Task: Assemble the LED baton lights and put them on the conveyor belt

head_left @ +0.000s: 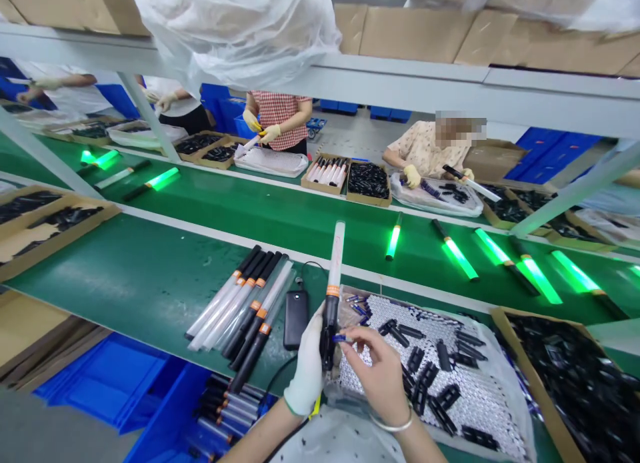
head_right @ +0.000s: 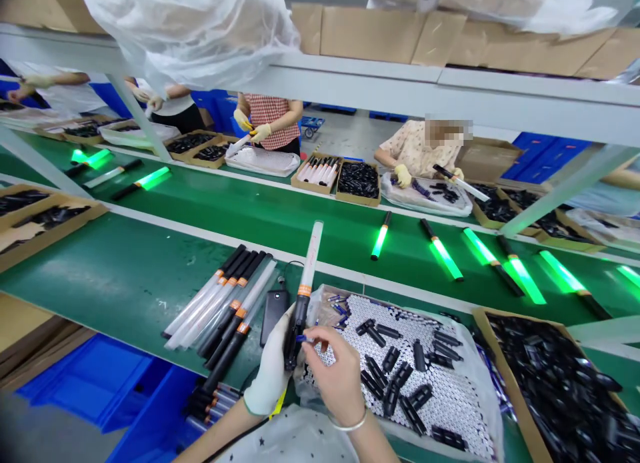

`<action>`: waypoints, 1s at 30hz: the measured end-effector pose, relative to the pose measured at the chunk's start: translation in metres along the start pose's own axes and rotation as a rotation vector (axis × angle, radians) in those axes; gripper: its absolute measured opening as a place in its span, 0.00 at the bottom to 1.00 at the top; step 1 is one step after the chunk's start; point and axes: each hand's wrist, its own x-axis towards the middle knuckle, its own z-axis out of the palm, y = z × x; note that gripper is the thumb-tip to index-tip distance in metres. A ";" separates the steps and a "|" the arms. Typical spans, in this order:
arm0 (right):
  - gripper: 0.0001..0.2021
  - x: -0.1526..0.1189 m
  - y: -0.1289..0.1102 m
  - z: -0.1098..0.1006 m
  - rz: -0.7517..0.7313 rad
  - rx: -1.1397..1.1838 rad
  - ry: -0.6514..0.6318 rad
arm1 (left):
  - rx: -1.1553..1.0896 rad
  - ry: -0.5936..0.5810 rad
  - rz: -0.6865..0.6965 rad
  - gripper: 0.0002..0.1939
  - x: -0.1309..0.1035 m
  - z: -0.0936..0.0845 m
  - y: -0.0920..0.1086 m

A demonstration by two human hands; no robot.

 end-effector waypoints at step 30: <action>0.09 0.030 0.078 -0.020 0.271 -0.526 -0.283 | 0.031 -0.087 -0.345 0.47 -0.023 0.007 -0.006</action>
